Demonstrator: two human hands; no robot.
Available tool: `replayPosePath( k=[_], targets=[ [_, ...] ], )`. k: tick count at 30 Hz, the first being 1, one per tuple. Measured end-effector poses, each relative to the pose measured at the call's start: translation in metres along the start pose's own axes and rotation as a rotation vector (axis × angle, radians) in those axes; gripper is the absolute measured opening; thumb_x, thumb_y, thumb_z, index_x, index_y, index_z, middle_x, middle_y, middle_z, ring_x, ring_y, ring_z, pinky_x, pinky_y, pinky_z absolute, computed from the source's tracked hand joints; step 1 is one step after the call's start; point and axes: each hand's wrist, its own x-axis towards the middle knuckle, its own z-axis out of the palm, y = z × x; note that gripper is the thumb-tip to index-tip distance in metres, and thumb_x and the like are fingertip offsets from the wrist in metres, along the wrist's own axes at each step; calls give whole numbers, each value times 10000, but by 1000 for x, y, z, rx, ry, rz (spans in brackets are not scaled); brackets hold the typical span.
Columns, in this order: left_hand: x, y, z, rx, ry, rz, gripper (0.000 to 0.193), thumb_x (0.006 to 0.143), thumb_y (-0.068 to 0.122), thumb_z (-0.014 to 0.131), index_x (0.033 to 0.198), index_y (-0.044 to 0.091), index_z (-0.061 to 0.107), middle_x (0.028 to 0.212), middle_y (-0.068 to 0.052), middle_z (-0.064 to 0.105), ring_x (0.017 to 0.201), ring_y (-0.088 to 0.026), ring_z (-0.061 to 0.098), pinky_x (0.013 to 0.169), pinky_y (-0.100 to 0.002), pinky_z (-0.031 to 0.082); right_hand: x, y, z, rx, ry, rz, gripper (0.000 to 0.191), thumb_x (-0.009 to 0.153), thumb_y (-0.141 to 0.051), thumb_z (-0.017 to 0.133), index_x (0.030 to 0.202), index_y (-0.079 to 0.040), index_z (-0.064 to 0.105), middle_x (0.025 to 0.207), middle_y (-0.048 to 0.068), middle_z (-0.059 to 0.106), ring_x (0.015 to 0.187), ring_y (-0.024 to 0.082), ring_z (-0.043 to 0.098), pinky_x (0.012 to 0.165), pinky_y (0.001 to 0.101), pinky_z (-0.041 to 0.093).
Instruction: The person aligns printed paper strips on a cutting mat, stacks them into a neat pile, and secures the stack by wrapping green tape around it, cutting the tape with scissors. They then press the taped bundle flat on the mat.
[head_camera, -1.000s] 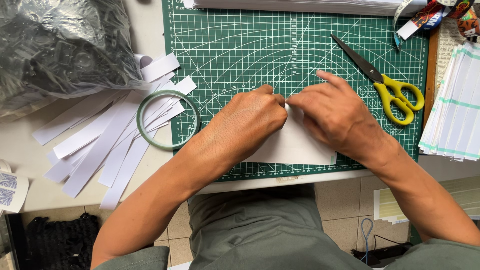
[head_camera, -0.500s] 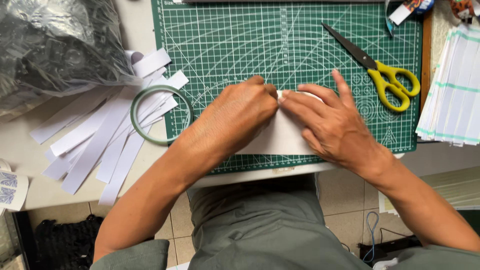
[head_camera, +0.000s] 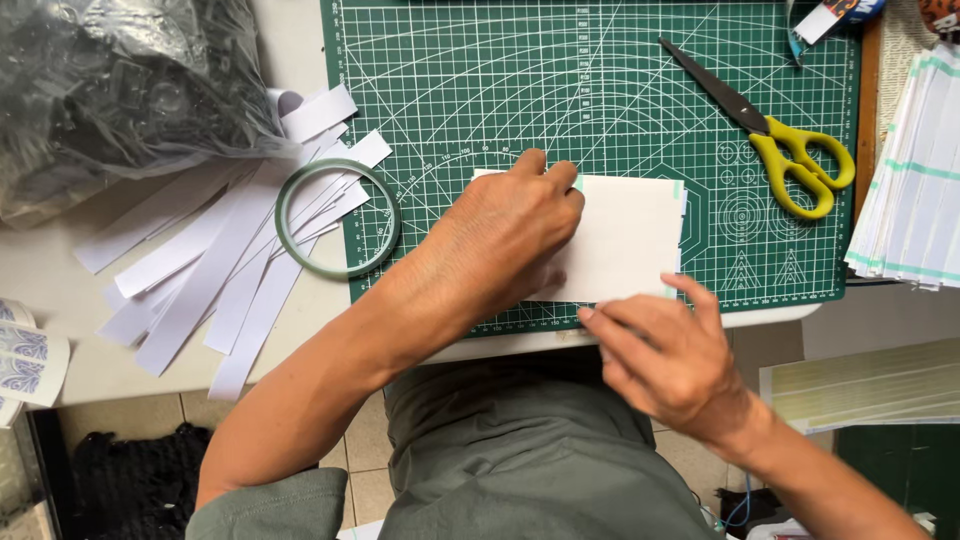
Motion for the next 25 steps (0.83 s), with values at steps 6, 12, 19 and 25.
replayPosePath(
  k=[6,12,19,25],
  targets=[
    [0,5,-1,93,-27,-11,417,613,260,885,847,-24,689,963,-105,628,965,-271,628,648,-346,606,10,-9,6,-14,22,53,307,795,-152,841,1091,-123,766,1007,-12,687,919,164,635,1053,473,404],
    [-2,5,-3,139,-6,-6,389,597,252,879,816,-5,685,962,-88,624,1022,-271,621,600,-313,607,24,-6,-4,161,-39,257,200,792,-180,830,972,-117,769,941,-16,697,845,143,641,905,387,403],
    [-2,3,5,156,-24,4,451,606,334,902,808,-16,700,936,-91,619,995,-270,617,571,-312,602,33,-9,2,185,-21,325,131,837,-154,810,953,-121,760,917,-33,711,829,128,647,885,351,394],
    [-5,-27,67,149,-43,-3,444,619,337,904,811,-10,704,932,-85,618,995,-266,613,575,-316,600,37,-9,1,186,-29,369,122,850,-160,808,956,-120,764,904,-28,716,812,120,656,902,345,401]
  ],
)
